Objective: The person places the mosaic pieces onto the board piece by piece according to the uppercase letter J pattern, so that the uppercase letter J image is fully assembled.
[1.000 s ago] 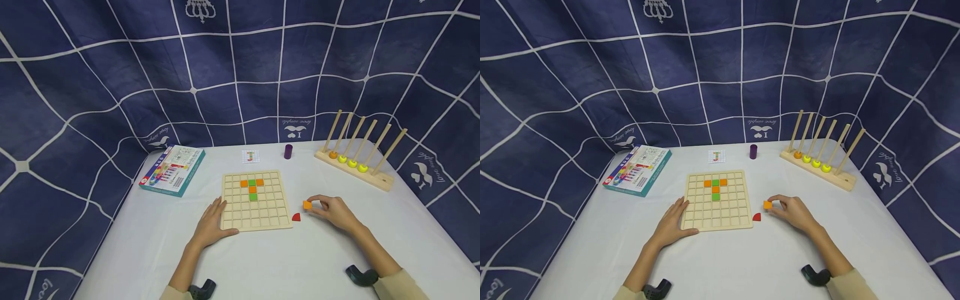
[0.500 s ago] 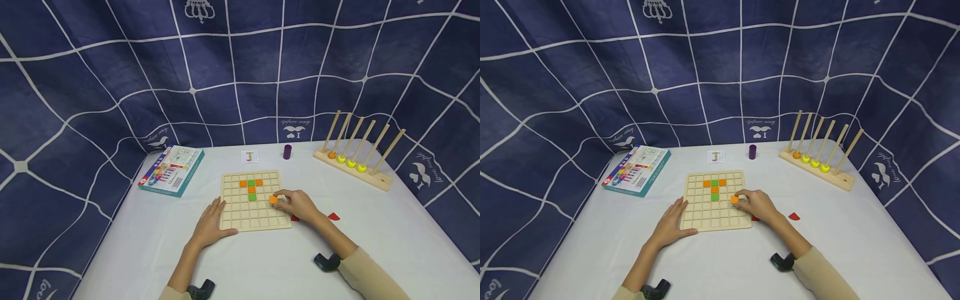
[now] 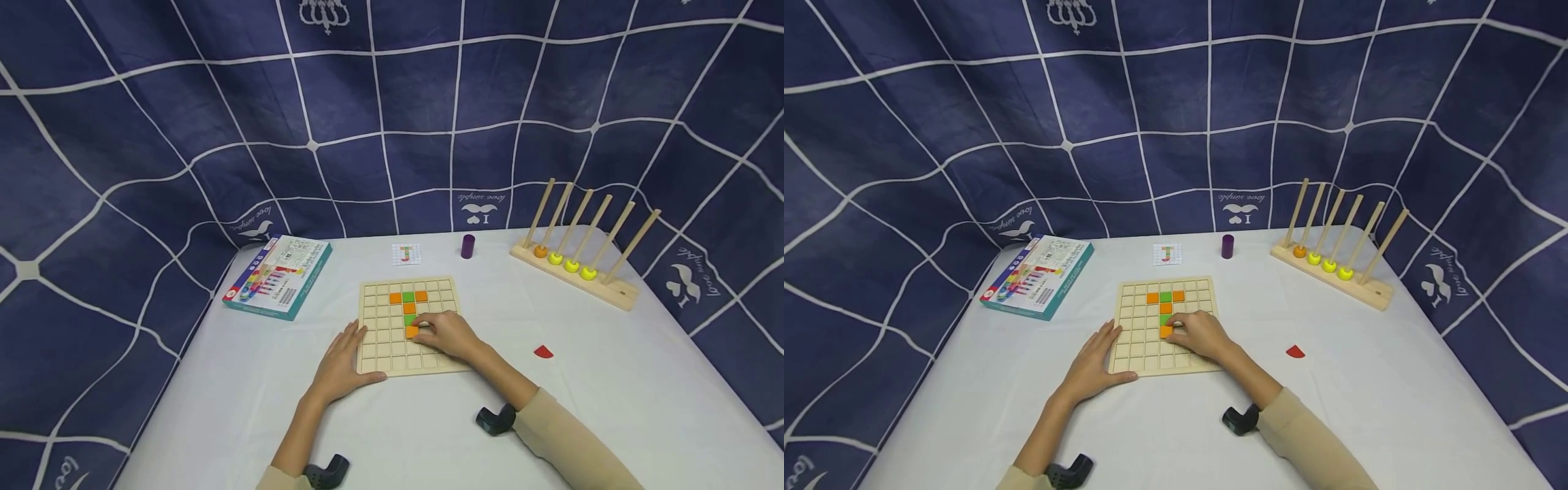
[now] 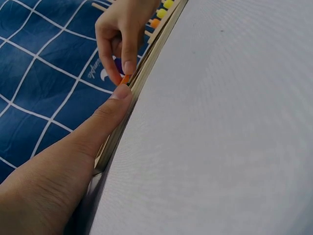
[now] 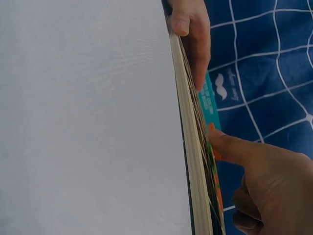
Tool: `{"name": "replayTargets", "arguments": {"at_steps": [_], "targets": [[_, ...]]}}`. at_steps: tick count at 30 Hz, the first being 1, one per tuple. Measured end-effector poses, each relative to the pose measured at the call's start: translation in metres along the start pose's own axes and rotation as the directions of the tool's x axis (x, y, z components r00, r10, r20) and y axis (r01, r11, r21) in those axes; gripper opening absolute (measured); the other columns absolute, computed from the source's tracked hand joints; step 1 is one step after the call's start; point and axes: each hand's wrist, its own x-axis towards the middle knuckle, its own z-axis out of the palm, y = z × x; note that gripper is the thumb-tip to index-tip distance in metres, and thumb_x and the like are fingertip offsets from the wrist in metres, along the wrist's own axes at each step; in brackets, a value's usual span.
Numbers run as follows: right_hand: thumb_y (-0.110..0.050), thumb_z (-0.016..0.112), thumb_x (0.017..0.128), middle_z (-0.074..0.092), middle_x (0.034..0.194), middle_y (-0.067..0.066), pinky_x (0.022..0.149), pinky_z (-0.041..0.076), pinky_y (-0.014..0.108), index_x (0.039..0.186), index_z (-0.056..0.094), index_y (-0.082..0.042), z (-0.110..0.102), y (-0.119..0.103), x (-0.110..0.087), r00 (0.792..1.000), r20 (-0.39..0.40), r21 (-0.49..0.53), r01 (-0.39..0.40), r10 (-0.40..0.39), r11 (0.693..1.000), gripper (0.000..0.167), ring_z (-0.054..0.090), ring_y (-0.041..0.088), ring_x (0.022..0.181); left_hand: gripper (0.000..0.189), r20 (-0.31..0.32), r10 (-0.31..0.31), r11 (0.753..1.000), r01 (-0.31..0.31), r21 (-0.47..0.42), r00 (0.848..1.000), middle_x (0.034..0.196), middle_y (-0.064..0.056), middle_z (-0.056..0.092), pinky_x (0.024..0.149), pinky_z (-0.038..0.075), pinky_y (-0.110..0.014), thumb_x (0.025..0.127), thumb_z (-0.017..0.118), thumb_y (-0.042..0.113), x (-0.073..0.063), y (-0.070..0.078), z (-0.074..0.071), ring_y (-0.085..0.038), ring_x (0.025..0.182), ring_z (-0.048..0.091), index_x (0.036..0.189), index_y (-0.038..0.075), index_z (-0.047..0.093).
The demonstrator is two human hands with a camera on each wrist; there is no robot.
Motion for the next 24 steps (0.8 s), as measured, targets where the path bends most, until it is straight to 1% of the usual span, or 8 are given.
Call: {"name": "replayTargets", "arguments": {"at_steps": [7,13,16,18,20,21,23,24], "targets": [[-0.037,0.073,0.078,0.032,0.048,-0.014,0.044,0.027,0.019,0.1,0.071,-0.018,0.0027,-0.0005,0.0008,1.0,-0.01,-0.018,0.012,-0.012,1.0,0.029,0.024,0.001,0.045,0.112,0.025,-0.027,1.0,0.027,-0.004,0.999,0.151,-0.008,0.023,0.112,0.015,-0.039,0.058,0.062,0.078,0.0008,-0.0008,-0.0001,-0.02,0.139,0.015,0.142,0.008,0.036],[-0.038,0.072,0.078,0.034,0.048,-0.014,0.049,0.033,0.02,0.101,0.07,-0.019,0.0047,0.0008,-0.0005,1.0,-0.007,-0.035,0.019,-0.02,0.999,0.03,0.023,0.002,0.046,0.112,0.028,-0.033,0.999,0.033,-0.006,0.999,0.151,-0.007,0.022,0.111,0.016,-0.039,0.058,0.062,0.079,0.0004,-0.001,0.0008,-0.019,0.139,0.015,0.142,0.009,0.035],[-0.039,0.072,0.078,0.04,0.049,-0.012,0.051,0.036,0.021,0.101,0.07,-0.019,0.0056,0.0012,-0.0002,1.0,-0.01,-0.043,0.023,-0.023,0.999,0.03,0.024,0.002,0.046,0.113,0.021,-0.027,1.0,0.027,-0.005,0.999,0.151,-0.008,0.023,0.111,0.015,-0.039,0.058,0.062,0.079,0.0003,-0.0009,0.0003,-0.02,0.139,0.015,0.142,0.008,0.036],[-0.039,0.072,0.078,0.051,0.055,-0.012,0.055,0.04,0.022,0.101,0.071,-0.02,0.006,0.0011,0.0,1.0,-0.017,-0.048,0.022,-0.023,0.999,0.029,0.026,0.001,0.047,0.113,0.022,-0.024,1.0,0.024,-0.001,0.999,0.151,-0.008,0.023,0.112,0.014,-0.038,0.058,0.062,0.079,0.0004,-0.0009,-0.0001,-0.02,0.139,0.015,0.142,0.008,0.035],[-0.04,0.072,0.078,0.056,0.059,-0.01,0.057,0.042,0.023,0.1,0.071,-0.021,0.0057,0.0007,-0.0005,1.0,-0.019,-0.05,0.021,-0.022,0.999,0.029,0.026,0.001,0.048,0.112,0.025,-0.024,1.0,0.024,-0.004,0.999,0.151,-0.009,0.022,0.112,0.014,-0.038,0.058,0.062,0.078,0.0003,-0.0007,-0.0007,-0.02,0.139,0.015,0.142,0.008,0.035],[-0.04,0.072,0.078,0.059,0.063,-0.01,0.059,0.043,0.023,0.1,0.071,-0.021,0.0053,0.0006,-0.0008,1.0,-0.024,-0.049,0.02,-0.021,0.999,0.029,0.027,0.001,0.048,0.112,0.027,-0.026,1.0,0.026,-0.005,0.999,0.151,-0.009,0.022,0.112,0.013,-0.038,0.058,0.063,0.077,0.0003,-0.0005,-0.0009,-0.02,0.139,0.014,0.142,0.008,0.035],[-0.04,0.072,0.078,0.058,0.062,-0.011,0.061,0.044,0.023,0.101,0.071,-0.021,0.0033,0.0002,-0.0024,0.999,-0.029,-0.04,0.017,-0.018,0.999,0.03,0.028,0.001,0.049,0.112,0.026,-0.025,1.0,0.025,-0.01,0.999,0.151,-0.009,0.023,0.112,0.013,-0.038,0.059,0.063,0.077,0.0003,-0.0002,-0.0011,-0.02,0.139,0.015,0.142,0.008,0.035],[-0.04,0.072,0.078,0.053,0.058,-0.01,0.059,0.043,0.024,0.102,0.07,-0.021,0.0016,0.0002,-0.0038,0.999,-0.03,-0.031,0.015,-0.016,0.999,0.03,0.027,0.002,0.048,0.112,0.026,-0.025,1.0,0.025,-0.013,0.999,0.151,-0.009,0.023,0.112,0.013,-0.038,0.059,0.064,0.076,0.0003,0.0001,-0.0012,-0.02,0.139,0.015,0.142,0.008,0.035]]}}
